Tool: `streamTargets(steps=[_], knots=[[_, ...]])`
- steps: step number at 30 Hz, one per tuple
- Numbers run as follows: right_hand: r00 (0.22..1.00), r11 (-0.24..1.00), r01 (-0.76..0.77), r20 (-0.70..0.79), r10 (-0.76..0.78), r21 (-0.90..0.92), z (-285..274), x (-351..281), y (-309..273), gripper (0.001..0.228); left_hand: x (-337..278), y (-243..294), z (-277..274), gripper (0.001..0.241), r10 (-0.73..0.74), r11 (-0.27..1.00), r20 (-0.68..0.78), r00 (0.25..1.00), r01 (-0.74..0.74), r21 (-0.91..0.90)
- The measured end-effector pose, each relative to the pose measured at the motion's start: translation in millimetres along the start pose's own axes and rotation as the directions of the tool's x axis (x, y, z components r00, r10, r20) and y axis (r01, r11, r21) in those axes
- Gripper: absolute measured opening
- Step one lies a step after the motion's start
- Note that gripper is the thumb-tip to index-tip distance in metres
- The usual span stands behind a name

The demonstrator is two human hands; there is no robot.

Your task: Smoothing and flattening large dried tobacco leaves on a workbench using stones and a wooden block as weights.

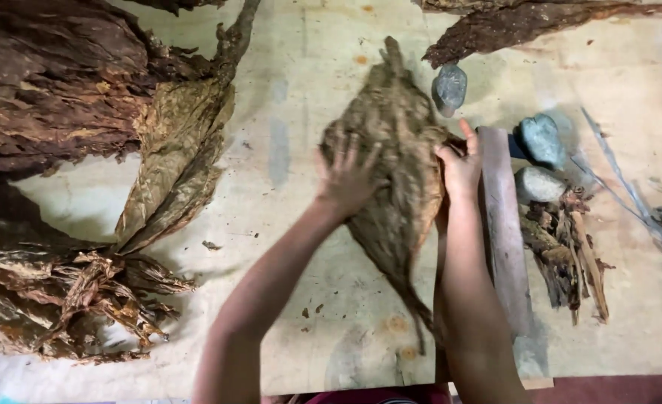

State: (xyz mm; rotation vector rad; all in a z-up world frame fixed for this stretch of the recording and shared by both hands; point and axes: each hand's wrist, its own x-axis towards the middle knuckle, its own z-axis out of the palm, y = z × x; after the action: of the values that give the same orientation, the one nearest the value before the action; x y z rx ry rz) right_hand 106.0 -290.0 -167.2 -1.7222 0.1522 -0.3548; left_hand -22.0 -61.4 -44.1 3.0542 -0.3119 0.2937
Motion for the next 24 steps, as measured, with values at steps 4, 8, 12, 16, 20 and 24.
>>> streamTargets(steps=[4, 8, 12, 16, 20, 24], knots=[[0.984, 0.981, 0.141, -0.085, -0.153, -0.135, 12, -36, -62, 0.065, -5, -44, -20, 0.063, -0.069, 0.997, 0.113, 0.991, 0.064, 0.043], [0.873, 0.833, 0.487, 0.110, -0.476, -0.262, 48, -83, -122, 0.047, 13, -63, 17, 0.049, -0.092, 0.996, -0.035, 0.995, 0.092, 0.010], [0.700, 0.627, 0.672, 0.613, -0.367, -0.393, 72, -101, -112, 0.068, 5, -38, 8, 0.047, -0.137, 0.990, -0.009, 0.991, 0.136, -0.027], [0.732, 0.520, 0.651, 0.640, -0.235, -0.554, 70, -97, -119, 0.054, 6, -57, -7, 0.064, -0.185, 0.983, 0.198, 0.963, 0.177, 0.056], [0.794, 0.467, 0.553, 0.606, -0.045, -0.690, 64, -91, -136, 0.080, 8, -67, -7, 0.069, -0.221, 0.975, 0.210, 0.952, 0.219, 0.036], [0.810, 0.497, 0.393, 0.547, 0.211, -0.774, 45, -85, -164, 0.083, 6, -71, -7, 0.071, -0.243, 0.969, 0.229, 0.943, 0.248, 0.008]])
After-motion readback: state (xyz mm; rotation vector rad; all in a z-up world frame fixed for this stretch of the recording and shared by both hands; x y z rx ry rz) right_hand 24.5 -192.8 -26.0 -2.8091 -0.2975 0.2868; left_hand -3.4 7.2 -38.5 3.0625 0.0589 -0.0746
